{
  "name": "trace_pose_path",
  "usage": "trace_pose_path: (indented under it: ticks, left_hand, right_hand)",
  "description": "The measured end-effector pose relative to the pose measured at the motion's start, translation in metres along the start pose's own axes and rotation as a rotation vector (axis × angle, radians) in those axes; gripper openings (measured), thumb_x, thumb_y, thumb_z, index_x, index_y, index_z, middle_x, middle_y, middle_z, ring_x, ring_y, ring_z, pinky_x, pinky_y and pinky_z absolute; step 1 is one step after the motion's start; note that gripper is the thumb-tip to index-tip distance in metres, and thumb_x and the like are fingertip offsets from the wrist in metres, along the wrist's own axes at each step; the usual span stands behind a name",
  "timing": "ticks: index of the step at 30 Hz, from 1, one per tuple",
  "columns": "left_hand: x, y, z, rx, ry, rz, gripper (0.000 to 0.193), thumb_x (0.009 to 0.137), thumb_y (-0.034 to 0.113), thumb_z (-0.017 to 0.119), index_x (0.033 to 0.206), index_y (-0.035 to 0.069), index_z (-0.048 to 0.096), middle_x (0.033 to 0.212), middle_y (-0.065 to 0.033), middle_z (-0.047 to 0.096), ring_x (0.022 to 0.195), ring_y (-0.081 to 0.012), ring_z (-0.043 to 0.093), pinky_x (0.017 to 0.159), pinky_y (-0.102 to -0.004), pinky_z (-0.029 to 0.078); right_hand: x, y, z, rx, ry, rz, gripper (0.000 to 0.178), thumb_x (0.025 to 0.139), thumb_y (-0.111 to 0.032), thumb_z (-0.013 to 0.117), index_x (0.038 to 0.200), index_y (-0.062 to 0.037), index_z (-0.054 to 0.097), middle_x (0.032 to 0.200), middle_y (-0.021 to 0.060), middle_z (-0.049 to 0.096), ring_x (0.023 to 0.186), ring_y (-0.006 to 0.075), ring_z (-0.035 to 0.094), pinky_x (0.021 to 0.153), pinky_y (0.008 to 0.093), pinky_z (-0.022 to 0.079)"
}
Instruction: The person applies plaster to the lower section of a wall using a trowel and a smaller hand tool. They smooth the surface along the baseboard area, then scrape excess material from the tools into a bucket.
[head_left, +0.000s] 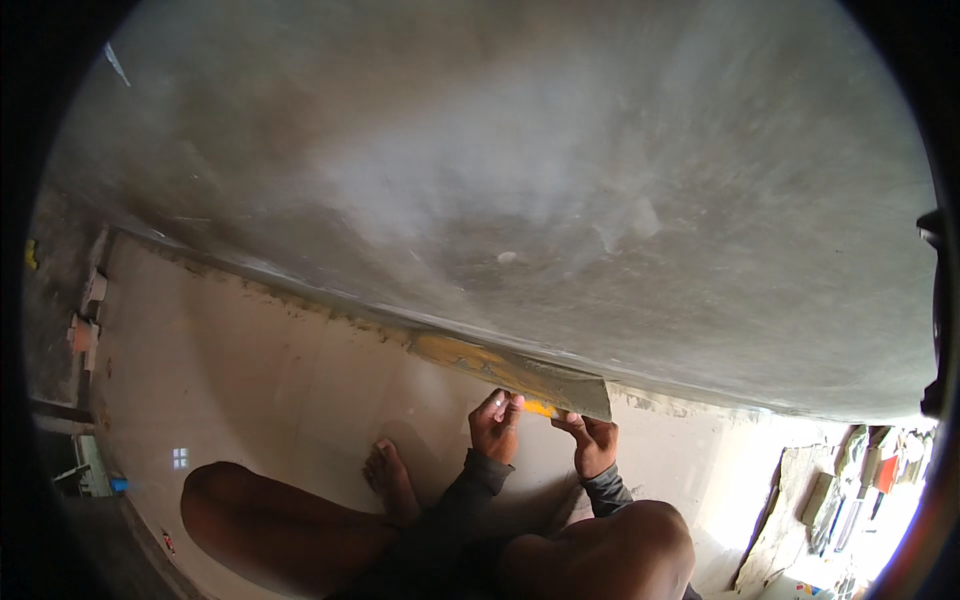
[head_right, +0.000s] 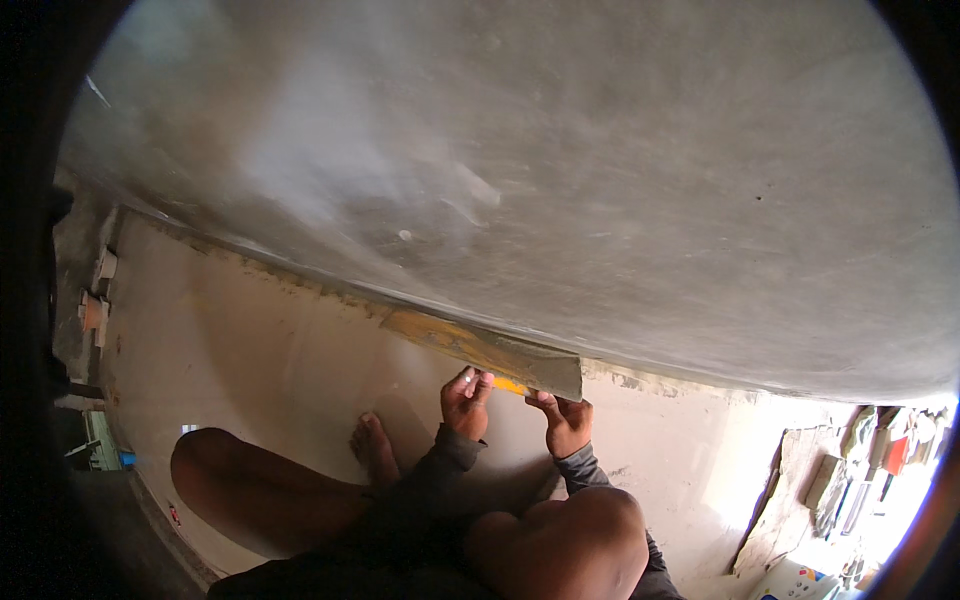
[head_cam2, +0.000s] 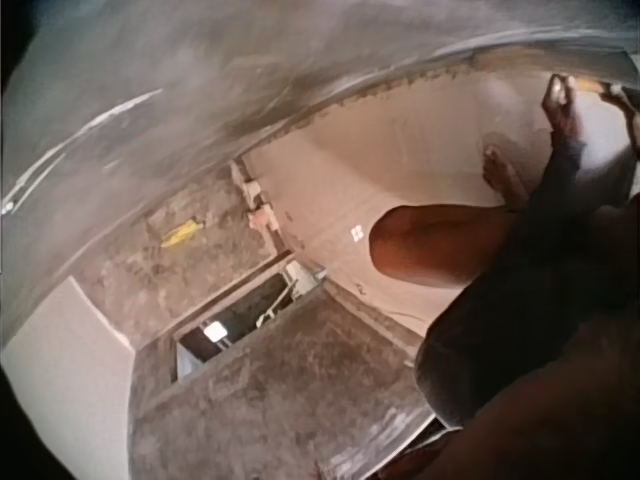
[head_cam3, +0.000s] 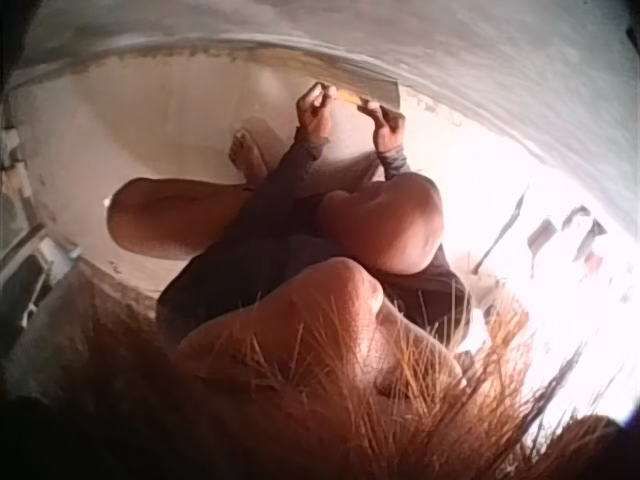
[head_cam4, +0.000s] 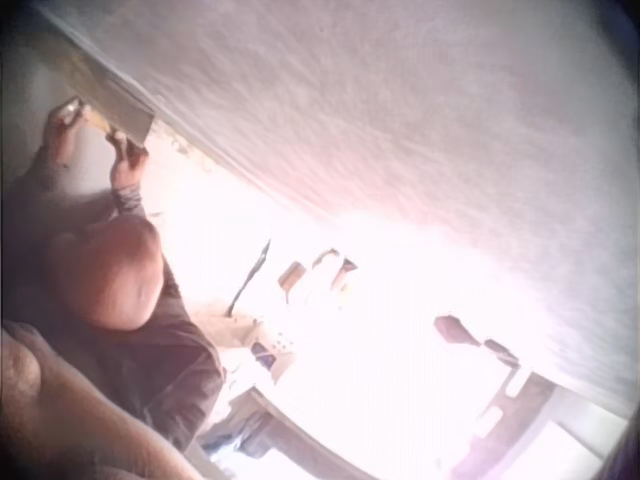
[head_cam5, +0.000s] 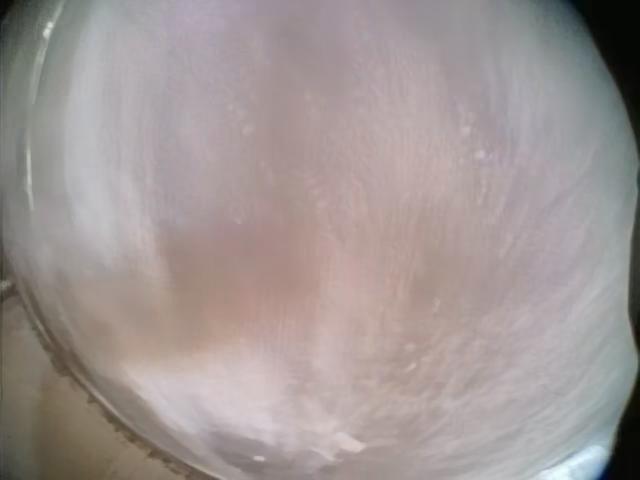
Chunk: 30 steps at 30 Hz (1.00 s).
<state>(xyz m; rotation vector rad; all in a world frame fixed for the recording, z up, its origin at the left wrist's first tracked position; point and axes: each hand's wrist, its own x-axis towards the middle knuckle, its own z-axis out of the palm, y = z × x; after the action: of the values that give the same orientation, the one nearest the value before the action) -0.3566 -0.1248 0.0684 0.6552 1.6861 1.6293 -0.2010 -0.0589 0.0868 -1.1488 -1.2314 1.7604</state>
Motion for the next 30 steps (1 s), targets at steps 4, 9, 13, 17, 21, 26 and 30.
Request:
trace_pose_path:
  ticks: [4,9,13,17,21,26,30]
  left_hand:
    - [0.002,-0.047,0.009,-0.183,0.051,-0.072,0.025,0.103,0.021,0.062,0.095,-0.002,0.064,0.080,0.0032,0.058,0.068,-0.0079,0.047,0.062,-0.0256,0.043]
    - [0.017,-0.111,-0.007,0.141,0.043,-0.063,0.031,0.100,0.026,0.065,0.087,-0.002,0.061,0.066,-0.0085,0.054,0.063,-0.0143,0.048,0.059,-0.0346,0.042]
    - [0.033,-0.125,-0.011,0.141,-0.006,-0.004,0.032,0.100,0.031,0.063,0.095,-0.001,0.066,0.065,-0.0118,0.052,0.062,-0.0215,0.049,0.061,-0.0351,0.043]
    - [0.044,-0.115,-0.013,0.197,-0.045,-0.074,0.031,0.100,0.028,0.065,0.100,-0.002,0.068,0.070,-0.0096,0.062,0.066,-0.0154,0.055,0.063,-0.0327,0.046]
    - [0.043,-0.085,-0.003,0.003,-0.040,-0.117,0.028,0.101,0.023,0.065,0.100,-0.005,0.069,0.078,-0.0062,0.069,0.071,-0.0096,0.057,0.065,-0.0292,0.049]
    - [0.025,-0.021,0.010,0.034,-0.096,0.025,0.023,0.102,0.017,0.064,0.098,-0.005,0.067,0.080,-0.0043,0.068,0.075,-0.0073,0.057,0.069,-0.0259,0.050]
    - [0.001,0.011,0.023,0.063,-0.169,0.125,0.018,0.101,0.012,0.064,0.097,-0.006,0.063,0.087,-0.0037,0.066,0.082,-0.0069,0.059,0.073,-0.0249,0.050]
  right_hand:
    - [0.004,0.022,-0.006,-0.016,0.015,0.111,0.036,0.100,-0.028,0.066,0.093,0.0075,0.067,0.087,0.0136,0.073,0.086,0.0218,0.074,0.082,0.0321,0.058]
    - [0.012,0.055,-0.012,-0.084,0.003,0.183,0.034,0.101,-0.026,0.064,0.088,0.0059,0.065,0.088,0.0163,0.074,0.084,0.0202,0.073,0.077,0.0299,0.056]
    - [0.027,0.073,-0.011,-0.236,0.025,0.196,0.041,0.101,-0.028,0.064,0.074,0.0022,0.056,0.077,0.0119,0.070,0.083,0.0174,0.073,0.074,0.0282,0.055]
    - [0.039,0.075,-0.011,-0.047,-0.003,0.088,0.039,0.101,-0.027,0.064,0.078,0.0039,0.057,0.078,0.0107,0.069,0.085,0.0193,0.072,0.079,0.0302,0.057]
    - [0.037,0.059,-0.005,0.007,0.044,0.088,0.035,0.101,-0.024,0.065,0.084,0.0066,0.061,0.084,0.0106,0.069,0.087,0.0195,0.072,0.082,0.0324,0.059]
    - [0.014,0.018,-0.011,0.085,0.073,0.020,0.031,0.101,-0.020,0.064,0.093,0.0094,0.065,0.092,0.0128,0.069,0.088,0.0198,0.071,0.085,0.0343,0.060]
    - [-0.008,0.001,-0.034,0.151,0.125,-0.119,0.029,0.101,-0.018,0.064,0.097,0.0101,0.066,0.094,0.0133,0.070,0.086,0.0214,0.070,0.085,0.0372,0.061]
